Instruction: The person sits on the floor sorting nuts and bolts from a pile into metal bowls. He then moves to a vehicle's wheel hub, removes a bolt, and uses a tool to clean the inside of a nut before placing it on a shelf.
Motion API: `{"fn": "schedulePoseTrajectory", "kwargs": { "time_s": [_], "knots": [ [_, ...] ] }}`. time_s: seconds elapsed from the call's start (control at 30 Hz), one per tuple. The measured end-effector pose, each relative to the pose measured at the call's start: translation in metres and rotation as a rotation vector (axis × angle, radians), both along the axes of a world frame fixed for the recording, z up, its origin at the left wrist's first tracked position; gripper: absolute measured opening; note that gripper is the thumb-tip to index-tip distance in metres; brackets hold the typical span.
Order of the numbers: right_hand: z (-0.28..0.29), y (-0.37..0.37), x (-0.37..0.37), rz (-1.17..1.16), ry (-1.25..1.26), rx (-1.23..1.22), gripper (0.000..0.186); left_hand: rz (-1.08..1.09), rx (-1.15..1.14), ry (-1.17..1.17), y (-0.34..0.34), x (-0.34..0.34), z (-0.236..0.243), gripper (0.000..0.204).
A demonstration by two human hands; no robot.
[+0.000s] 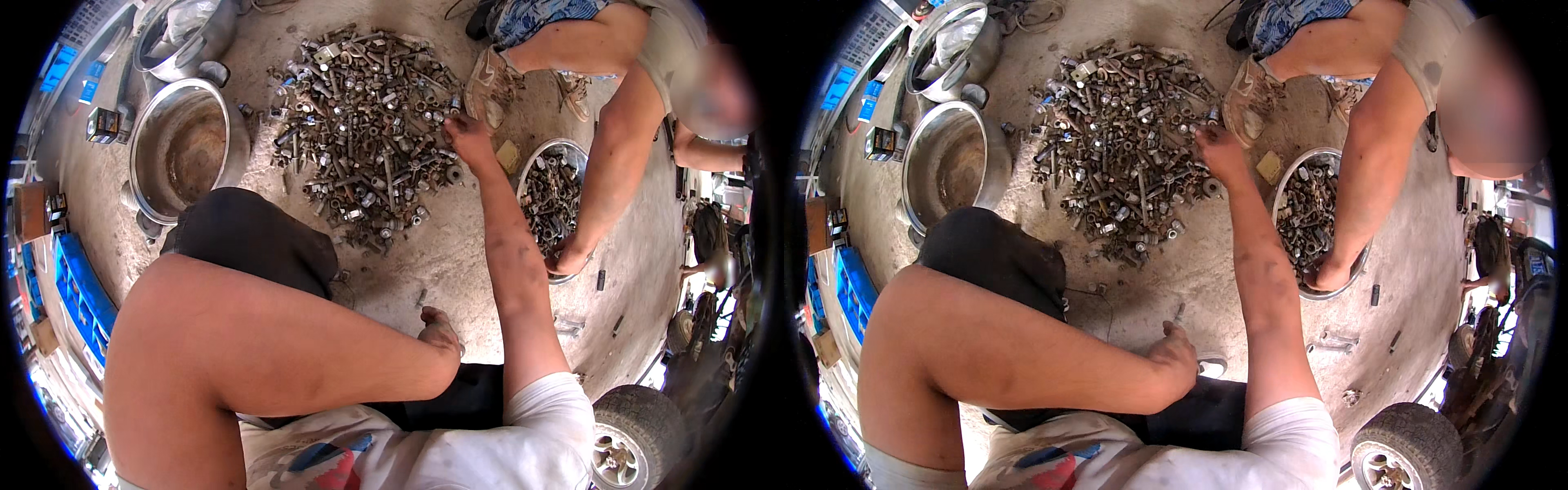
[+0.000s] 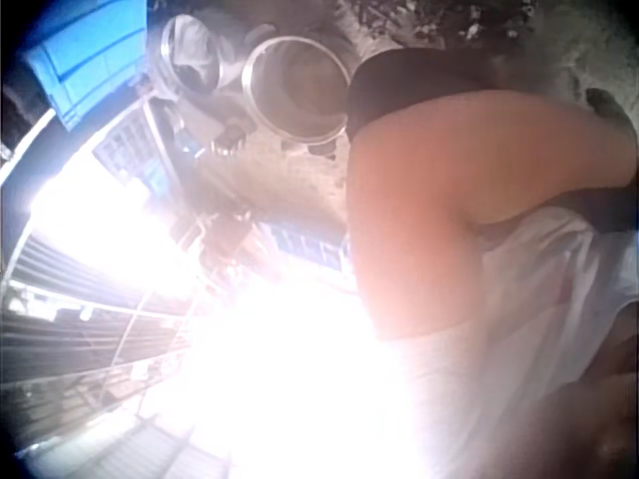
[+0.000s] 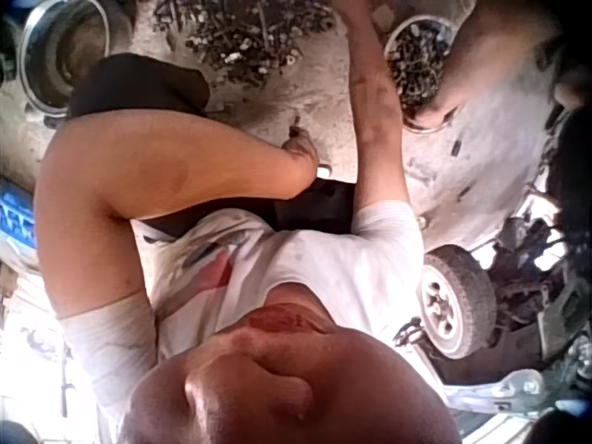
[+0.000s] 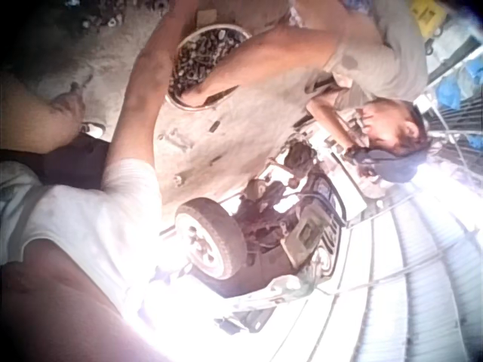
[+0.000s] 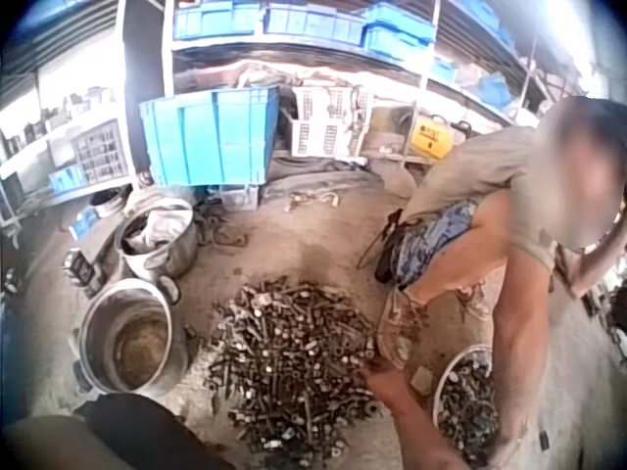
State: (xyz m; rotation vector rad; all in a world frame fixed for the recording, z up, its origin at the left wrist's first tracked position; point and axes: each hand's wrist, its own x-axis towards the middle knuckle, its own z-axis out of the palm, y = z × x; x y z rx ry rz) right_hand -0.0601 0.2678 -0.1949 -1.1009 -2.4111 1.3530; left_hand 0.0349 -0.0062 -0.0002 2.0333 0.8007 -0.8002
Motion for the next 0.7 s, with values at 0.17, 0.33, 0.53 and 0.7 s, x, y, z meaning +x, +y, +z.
{"fn": "schedulePoseTrajectory", "kwargs": {
  "time_s": [0.17, 0.33, 0.53, 0.7],
  "knots": [
    [-0.013, -0.031, -0.039, 0.108, 0.051, 0.383, 0.028, 0.001, -0.001, 0.007, -0.001, -0.024, 0.017, 0.045],
    [-0.010, -0.066, -0.105, 0.139, 0.057, 0.269, 0.031, 0.104, -0.011, -0.023, -0.016, -0.043, 0.007, 0.045],
    [-0.005, -0.081, -0.160, 0.300, -0.344, 0.442, 0.035, 0.294, -0.036, 0.087, -0.032, -0.062, 0.007, 0.045],
    [0.010, -0.052, -0.166, 0.278, -0.621, 0.562, 0.032, 0.199, -0.032, -0.012, -0.026, -0.075, 0.015, 0.043]
  ]
}}
